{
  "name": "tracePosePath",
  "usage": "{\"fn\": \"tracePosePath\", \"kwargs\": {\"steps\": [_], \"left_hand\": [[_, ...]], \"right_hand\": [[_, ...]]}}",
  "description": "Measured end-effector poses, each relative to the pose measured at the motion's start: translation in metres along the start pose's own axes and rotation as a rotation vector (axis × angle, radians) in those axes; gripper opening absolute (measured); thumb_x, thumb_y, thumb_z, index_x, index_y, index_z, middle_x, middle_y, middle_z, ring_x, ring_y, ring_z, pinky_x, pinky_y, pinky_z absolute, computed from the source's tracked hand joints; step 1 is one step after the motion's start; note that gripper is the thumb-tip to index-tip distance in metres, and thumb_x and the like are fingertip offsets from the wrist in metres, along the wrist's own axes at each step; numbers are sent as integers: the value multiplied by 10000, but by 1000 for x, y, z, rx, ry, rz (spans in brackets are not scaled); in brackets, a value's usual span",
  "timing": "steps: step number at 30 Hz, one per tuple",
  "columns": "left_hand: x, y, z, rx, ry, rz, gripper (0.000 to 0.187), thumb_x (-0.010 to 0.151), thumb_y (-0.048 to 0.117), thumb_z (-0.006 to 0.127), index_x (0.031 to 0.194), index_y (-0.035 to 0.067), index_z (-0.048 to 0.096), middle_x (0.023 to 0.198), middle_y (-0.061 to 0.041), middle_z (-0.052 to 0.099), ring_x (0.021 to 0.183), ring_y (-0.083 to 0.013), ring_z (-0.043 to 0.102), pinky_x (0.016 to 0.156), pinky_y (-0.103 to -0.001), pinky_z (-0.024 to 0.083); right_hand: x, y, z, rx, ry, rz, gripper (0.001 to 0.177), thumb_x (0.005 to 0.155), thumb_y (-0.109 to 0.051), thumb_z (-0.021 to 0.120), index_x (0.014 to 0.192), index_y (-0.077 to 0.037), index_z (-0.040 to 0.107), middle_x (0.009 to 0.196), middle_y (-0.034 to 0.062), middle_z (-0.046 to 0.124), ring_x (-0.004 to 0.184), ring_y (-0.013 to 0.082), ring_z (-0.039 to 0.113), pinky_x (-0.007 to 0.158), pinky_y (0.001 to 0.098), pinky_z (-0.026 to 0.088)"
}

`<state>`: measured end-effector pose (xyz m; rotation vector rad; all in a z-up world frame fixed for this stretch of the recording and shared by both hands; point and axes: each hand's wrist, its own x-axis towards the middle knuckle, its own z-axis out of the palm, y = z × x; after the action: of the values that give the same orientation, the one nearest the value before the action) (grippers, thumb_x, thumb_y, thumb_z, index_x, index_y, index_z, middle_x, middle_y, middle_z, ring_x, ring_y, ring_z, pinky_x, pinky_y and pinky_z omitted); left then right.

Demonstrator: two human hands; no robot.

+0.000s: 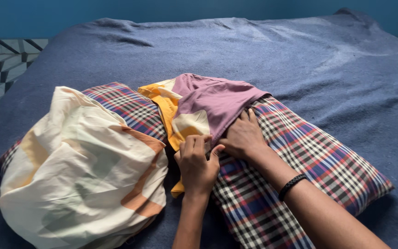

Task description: The person puts a pillowcase onto a pillow by hand, stretching the fabric and tucking the pillow inside.

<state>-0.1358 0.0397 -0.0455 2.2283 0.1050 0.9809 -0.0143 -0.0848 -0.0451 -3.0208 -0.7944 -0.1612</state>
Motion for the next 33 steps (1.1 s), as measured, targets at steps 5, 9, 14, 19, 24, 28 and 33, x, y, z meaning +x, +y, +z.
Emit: {"fn": "tracePosePath", "kwargs": {"steps": [5,9,14,19,24,28,33], "left_hand": [[-8,4,16,253,-1,-13,56,856,159,728,879,111,711,916,-39,644,929,-273,594,813,-472,397],[-3,6,21,380,-81,19,96,897,181,685,913,86,690,958,-74,627,977,-269,581,907,-453,407],[19,26,47,201,-20,228,372,798,259,733,1090,38,670,1100,-142,608,1080,-322,553,926,-469,396],[49,43,97,286,-166,169,371,768,239,742,1109,96,708,1077,-101,652,1014,-298,568,851,-531,394],[46,30,128,391,-251,113,179,896,299,703,927,123,688,957,-76,686,951,-279,644,856,-463,478],[39,21,124,406,-223,182,108,949,244,662,951,136,672,936,-62,676,900,-278,655,820,-468,479],[35,25,116,335,-218,183,310,884,394,684,1052,134,672,1015,-108,621,997,-302,590,820,-494,467]], "right_hand": [[-6,31,-8,-83,-21,198,887,881,-669,584,1402,47,544,1552,238,407,1520,419,188,1201,508,165],[-14,47,-25,126,-135,309,785,868,-711,464,1494,-237,447,1605,76,309,1504,353,205,1128,703,182],[-16,59,-19,119,-170,271,783,876,-743,446,1504,-275,443,1626,30,313,1462,392,272,1105,686,267],[-27,77,12,368,117,211,610,942,-492,480,1471,-188,497,1556,8,469,1297,381,428,1043,581,362],[-42,89,19,437,181,128,563,949,-373,495,1472,-162,516,1547,19,490,1215,338,473,1046,523,378],[-48,80,13,461,132,170,580,924,-367,490,1472,-176,502,1587,8,462,1234,315,476,1059,505,374],[-53,70,23,365,308,291,627,930,-418,517,1478,-116,481,1567,161,414,1341,358,403,1088,559,292]]}}
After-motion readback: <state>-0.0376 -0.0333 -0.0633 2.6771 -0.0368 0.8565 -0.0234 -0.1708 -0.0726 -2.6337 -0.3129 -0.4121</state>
